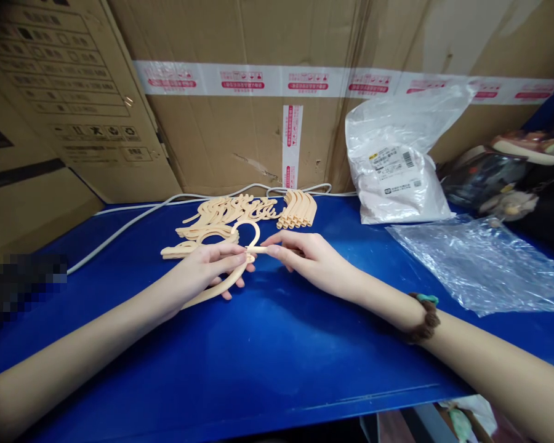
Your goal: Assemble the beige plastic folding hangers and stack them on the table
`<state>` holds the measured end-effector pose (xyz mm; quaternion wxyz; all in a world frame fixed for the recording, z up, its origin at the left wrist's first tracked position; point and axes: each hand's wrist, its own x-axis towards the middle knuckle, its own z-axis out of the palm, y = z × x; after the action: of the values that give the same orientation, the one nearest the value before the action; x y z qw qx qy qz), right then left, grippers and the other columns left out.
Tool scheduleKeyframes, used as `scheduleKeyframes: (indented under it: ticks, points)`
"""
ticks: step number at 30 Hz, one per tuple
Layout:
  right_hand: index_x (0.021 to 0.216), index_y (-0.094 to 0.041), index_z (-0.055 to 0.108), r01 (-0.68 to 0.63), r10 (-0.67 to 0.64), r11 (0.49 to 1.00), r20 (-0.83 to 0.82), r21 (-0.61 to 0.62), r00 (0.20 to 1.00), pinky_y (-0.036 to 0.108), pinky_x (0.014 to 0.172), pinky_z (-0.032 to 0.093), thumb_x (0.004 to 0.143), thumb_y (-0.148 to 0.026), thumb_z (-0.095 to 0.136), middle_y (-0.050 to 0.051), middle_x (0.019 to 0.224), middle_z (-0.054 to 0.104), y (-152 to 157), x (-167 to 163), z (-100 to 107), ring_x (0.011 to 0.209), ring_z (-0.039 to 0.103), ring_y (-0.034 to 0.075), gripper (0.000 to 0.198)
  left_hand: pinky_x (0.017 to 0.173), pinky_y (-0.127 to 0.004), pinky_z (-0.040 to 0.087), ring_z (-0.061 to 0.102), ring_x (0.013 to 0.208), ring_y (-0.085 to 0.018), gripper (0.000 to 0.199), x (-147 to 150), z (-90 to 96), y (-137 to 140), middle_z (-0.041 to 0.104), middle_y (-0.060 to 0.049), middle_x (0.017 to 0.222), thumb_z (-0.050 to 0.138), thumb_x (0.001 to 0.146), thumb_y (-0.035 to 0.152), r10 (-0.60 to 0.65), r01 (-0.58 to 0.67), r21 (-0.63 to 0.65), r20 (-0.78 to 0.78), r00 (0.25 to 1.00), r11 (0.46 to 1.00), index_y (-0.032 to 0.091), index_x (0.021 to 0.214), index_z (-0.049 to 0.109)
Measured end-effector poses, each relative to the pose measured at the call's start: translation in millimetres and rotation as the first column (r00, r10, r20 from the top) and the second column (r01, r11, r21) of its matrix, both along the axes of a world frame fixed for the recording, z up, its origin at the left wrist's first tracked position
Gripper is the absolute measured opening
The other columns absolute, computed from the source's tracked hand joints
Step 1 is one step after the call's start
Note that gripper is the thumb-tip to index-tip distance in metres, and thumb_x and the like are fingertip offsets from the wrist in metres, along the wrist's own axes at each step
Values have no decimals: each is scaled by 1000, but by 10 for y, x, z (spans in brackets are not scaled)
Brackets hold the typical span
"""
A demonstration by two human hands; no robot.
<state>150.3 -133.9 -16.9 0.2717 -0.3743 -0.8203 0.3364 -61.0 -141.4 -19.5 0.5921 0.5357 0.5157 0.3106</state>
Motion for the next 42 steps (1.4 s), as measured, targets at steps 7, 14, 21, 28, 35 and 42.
scheduleKeyframes:
  ticks: [7,14,21,28,35,42]
  points:
    - [99,-18,55,-54,51,998,76,45,996,25,66,41,94,-38,49,3,88,63,17,16,-78,75,55,14,22,43,-19,53,62,63,-13,12,-17,-25,-5,64,-3,73,63,82,24,12,-11,28,-28,1000,1000,15,88,66]
    - [80,-18,52,-118,27,952,305,282,952,25,62,35,97,-43,44,0,75,52,39,-1,-116,65,47,12,31,46,-20,54,62,63,-13,18,-27,-50,-11,65,-2,73,66,80,29,31,-31,30,11,999,999,16,93,68]
    - [85,-18,55,-158,5,939,448,305,894,24,61,33,101,-43,32,1,78,52,-51,-20,-80,64,49,12,38,49,-19,54,61,64,-12,16,-22,-17,-29,65,-2,74,64,82,25,27,-28,16,25,999,999,14,94,68]
    - [91,-19,53,-145,-40,944,541,296,840,25,55,29,100,-44,31,1,70,59,-66,-34,-113,59,52,13,35,49,-20,54,62,63,-12,14,-49,-21,-3,66,-3,76,65,81,23,28,-28,-1,80,996,1000,14,92,69]
    - [91,-19,57,-186,-46,907,528,378,848,26,56,32,99,-42,36,2,81,64,-57,-32,-129,67,58,15,32,49,-18,51,57,57,-9,20,-47,-43,-17,61,0,68,65,82,33,-61,60,22,60,996,998,15,90,71]
    - [104,-20,64,-172,-54,902,499,395,865,26,61,37,99,-42,39,4,90,65,-39,-5,-132,77,62,16,34,48,-18,49,58,58,-10,22,-73,-83,7,62,-1,73,67,80,36,-110,109,43,39,993,993,16,89,71]
